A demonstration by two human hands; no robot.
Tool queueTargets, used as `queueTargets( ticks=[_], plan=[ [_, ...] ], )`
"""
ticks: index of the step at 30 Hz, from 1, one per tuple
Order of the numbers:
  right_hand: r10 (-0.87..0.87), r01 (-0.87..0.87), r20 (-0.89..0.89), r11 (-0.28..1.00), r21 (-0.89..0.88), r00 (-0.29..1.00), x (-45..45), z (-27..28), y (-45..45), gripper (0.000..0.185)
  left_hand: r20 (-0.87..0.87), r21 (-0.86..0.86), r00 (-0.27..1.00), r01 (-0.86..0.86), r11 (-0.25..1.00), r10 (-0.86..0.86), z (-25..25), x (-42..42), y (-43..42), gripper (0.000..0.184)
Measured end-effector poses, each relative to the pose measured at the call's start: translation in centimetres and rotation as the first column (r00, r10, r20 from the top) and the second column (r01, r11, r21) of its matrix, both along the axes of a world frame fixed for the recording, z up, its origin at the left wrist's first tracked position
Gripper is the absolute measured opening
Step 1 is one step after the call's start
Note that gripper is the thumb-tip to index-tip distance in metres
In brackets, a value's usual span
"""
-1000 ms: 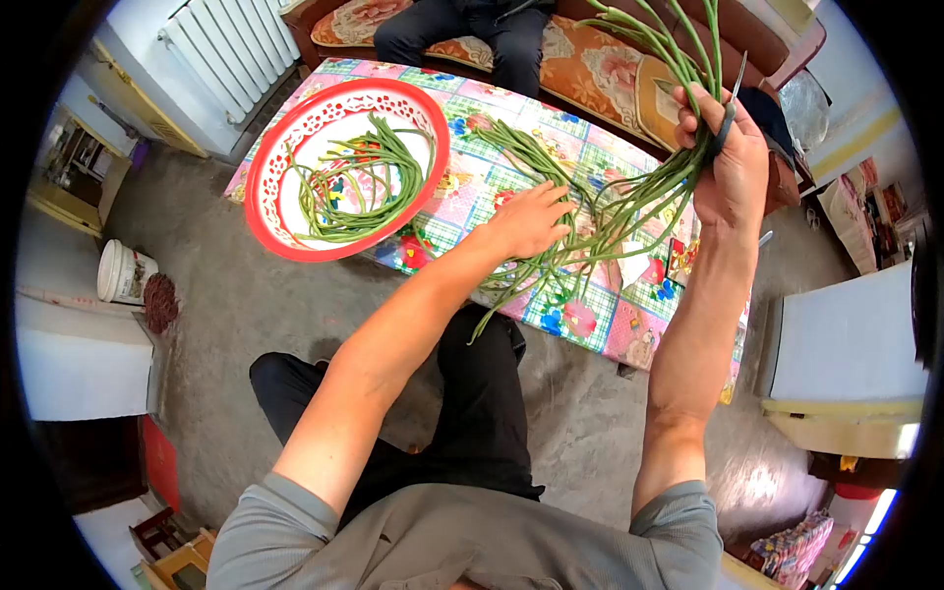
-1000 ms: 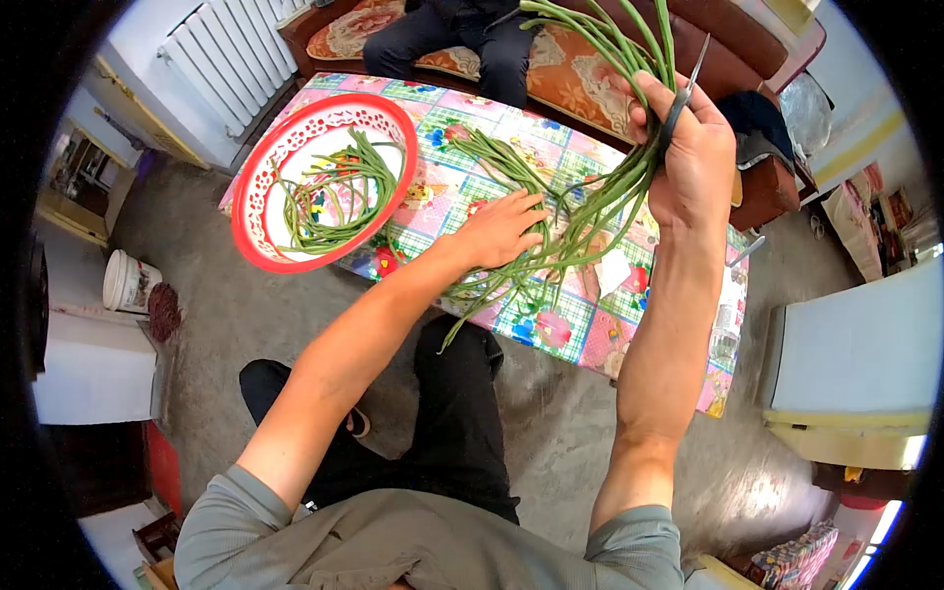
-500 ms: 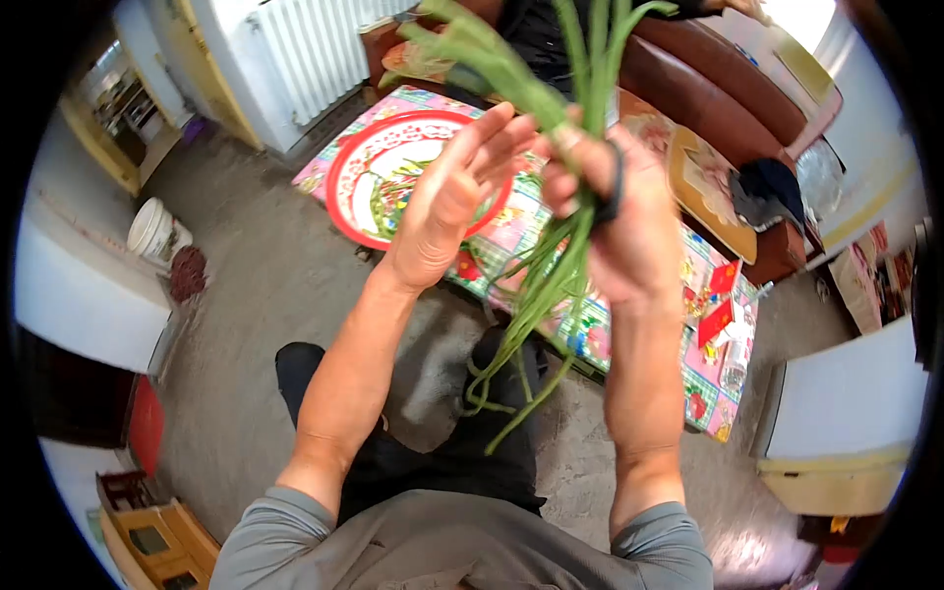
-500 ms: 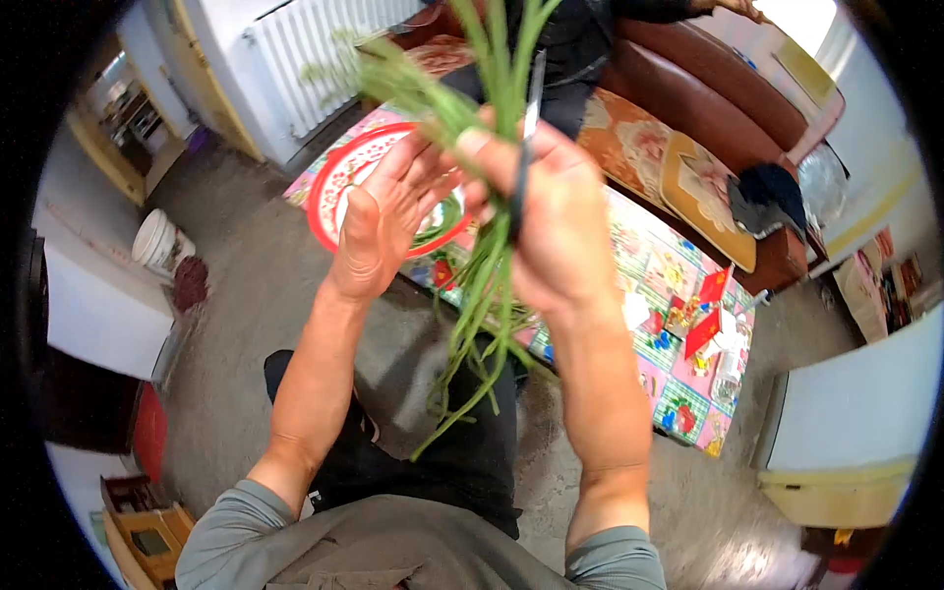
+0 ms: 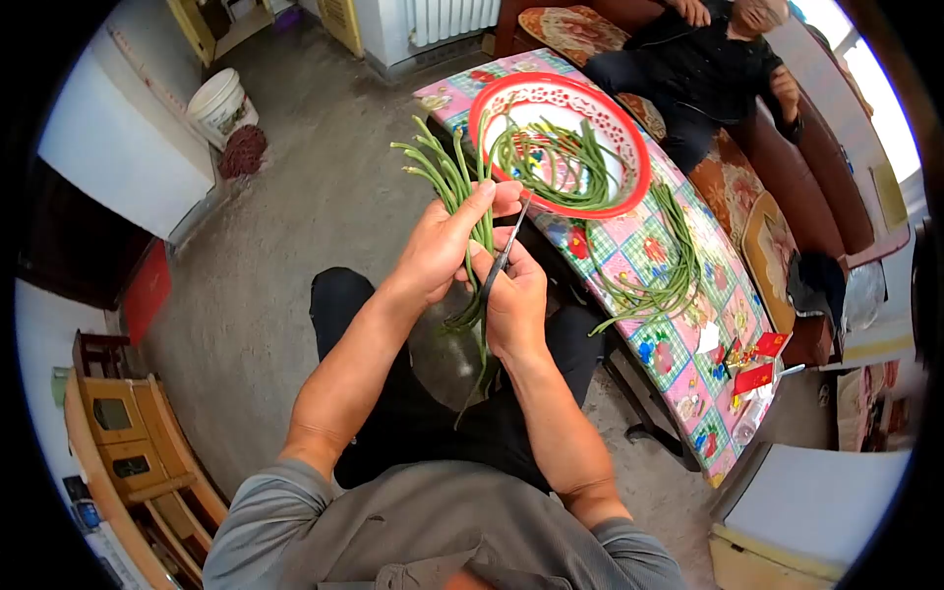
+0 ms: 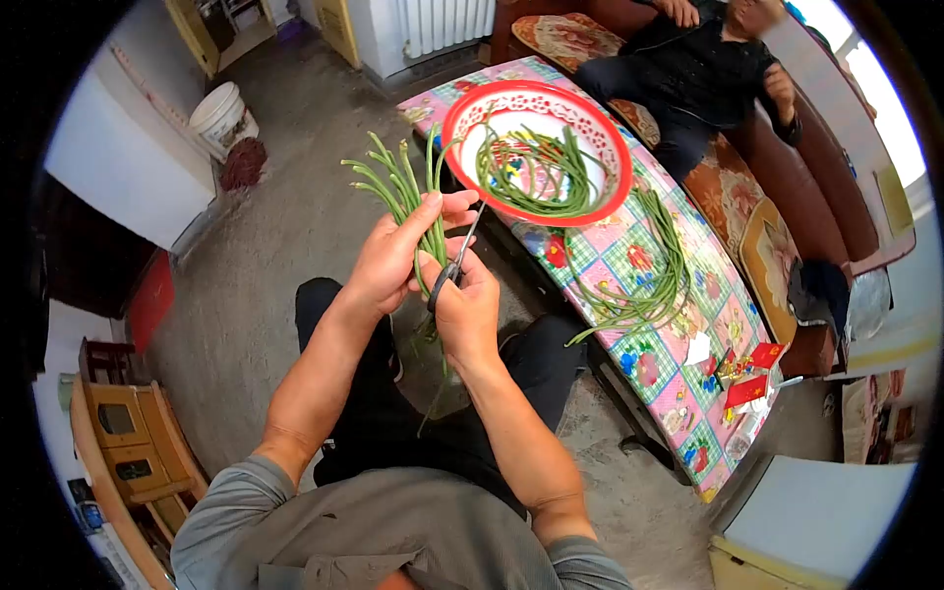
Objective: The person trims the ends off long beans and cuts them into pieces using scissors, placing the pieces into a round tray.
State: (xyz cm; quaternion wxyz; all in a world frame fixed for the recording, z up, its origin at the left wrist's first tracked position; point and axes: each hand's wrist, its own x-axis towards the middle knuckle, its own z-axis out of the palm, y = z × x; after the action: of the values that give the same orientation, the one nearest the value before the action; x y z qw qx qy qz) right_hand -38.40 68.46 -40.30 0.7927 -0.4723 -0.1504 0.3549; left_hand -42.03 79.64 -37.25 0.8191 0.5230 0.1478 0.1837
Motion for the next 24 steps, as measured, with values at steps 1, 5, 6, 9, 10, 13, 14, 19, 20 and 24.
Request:
queueTargets(
  ticks=[1,5,6,9,10,13,14,19,20,24],
  plan=[
    [-0.016,0.016,-0.001,0.999,0.029,1.0,-0.6,-0.8,0.7,0.022,-0.041,-0.018,0.999,-0.021,1.0,0.021,-0.4,-0.6,0.6,0.042],
    [-0.117,0.113,0.081,0.992,0.052,0.99,-2.4,-2.2,2.1,0.031,0.128,-0.04,0.988,-0.086,0.995,0.091,-2.9,-1.3,2.5,0.038],
    [-0.127,0.128,0.141,0.992,0.001,0.982,-2.5,-2.4,2.1,0.031,0.154,-0.078,0.98,-0.114,0.99,0.125,-3.1,-1.5,2.7,0.034],
    [-0.203,0.237,0.301,0.968,-0.081,0.932,-2.6,-2.5,1.7,0.028,0.139,-0.199,0.978,-0.127,0.972,0.156,-4.3,-2.3,3.5,0.032],
    [-0.254,0.29,0.374,0.956,-0.042,0.892,-2.2,-2.4,1.7,0.026,0.171,-0.132,0.96,-0.2,0.971,0.221,-4.5,-2.1,3.2,0.031],
    [-0.275,0.335,0.476,0.941,-0.044,0.835,-1.3,-1.2,0.8,0.025,0.11,-0.091,0.982,-0.143,0.985,0.153,-4.7,-3.0,3.1,0.03],
    [-0.257,0.309,0.466,0.95,-0.037,0.847,-1.1,-0.8,0.6,0.026,0.103,-0.093,0.984,-0.134,0.987,0.144,-5.3,-3.2,3.1,0.03],
    [-0.137,0.187,0.653,0.982,-0.008,0.745,-0.1,-0.1,1.0,0.028,0.115,0.289,0.982,-0.18,0.94,0.152,-7.2,-2.1,0.7,0.023],
    [-0.11,0.202,0.702,0.978,-0.049,0.704,0.1,0.1,0.9,0.029,0.21,0.405,0.973,-0.174,0.898,0.094,-8.0,-1.6,0.6,0.018],
    [-0.05,0.227,0.739,0.964,-0.141,0.672,0.0,-0.4,0.8,0.032,0.008,0.492,0.987,-0.145,0.859,0.162,-8.9,-2.9,0.0,0.022]
  ],
)
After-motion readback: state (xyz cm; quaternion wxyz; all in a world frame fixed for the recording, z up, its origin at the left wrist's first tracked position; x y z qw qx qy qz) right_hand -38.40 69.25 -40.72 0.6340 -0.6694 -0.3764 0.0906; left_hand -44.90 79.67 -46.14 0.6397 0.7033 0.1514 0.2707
